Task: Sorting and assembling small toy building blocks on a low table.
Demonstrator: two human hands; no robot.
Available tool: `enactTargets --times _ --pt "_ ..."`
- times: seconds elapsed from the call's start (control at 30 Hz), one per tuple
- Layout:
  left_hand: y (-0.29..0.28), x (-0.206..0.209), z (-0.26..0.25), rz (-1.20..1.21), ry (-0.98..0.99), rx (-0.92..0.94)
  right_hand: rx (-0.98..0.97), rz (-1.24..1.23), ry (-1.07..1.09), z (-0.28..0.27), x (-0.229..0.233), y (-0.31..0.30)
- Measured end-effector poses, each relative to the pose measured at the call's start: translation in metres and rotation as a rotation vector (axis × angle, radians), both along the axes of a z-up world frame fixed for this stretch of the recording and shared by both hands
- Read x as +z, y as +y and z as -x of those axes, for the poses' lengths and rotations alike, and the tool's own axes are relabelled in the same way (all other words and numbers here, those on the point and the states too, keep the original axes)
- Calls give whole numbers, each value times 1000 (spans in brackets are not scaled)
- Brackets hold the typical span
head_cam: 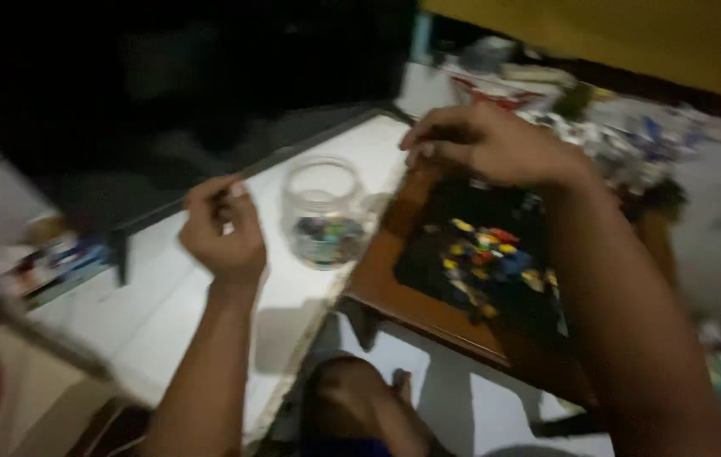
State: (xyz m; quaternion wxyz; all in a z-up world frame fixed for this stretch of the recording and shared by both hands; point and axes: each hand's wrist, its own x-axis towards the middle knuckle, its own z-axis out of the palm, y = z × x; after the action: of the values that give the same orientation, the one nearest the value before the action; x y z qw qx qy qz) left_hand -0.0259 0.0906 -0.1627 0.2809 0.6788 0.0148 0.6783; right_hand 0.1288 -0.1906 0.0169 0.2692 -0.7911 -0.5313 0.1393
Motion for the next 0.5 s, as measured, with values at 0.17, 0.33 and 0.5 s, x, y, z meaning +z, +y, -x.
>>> enactTargets --times 0.17,0.33,0.5 --pt "-80 33 23 -180 63 -181 -309 -138 -58 -17 -71 -116" --pt "-139 43 7 -453 197 -380 -517 -283 61 0 -140 -215" --pt "-185 51 -18 -510 476 -530 -931 -271 -77 39 -185 -263"
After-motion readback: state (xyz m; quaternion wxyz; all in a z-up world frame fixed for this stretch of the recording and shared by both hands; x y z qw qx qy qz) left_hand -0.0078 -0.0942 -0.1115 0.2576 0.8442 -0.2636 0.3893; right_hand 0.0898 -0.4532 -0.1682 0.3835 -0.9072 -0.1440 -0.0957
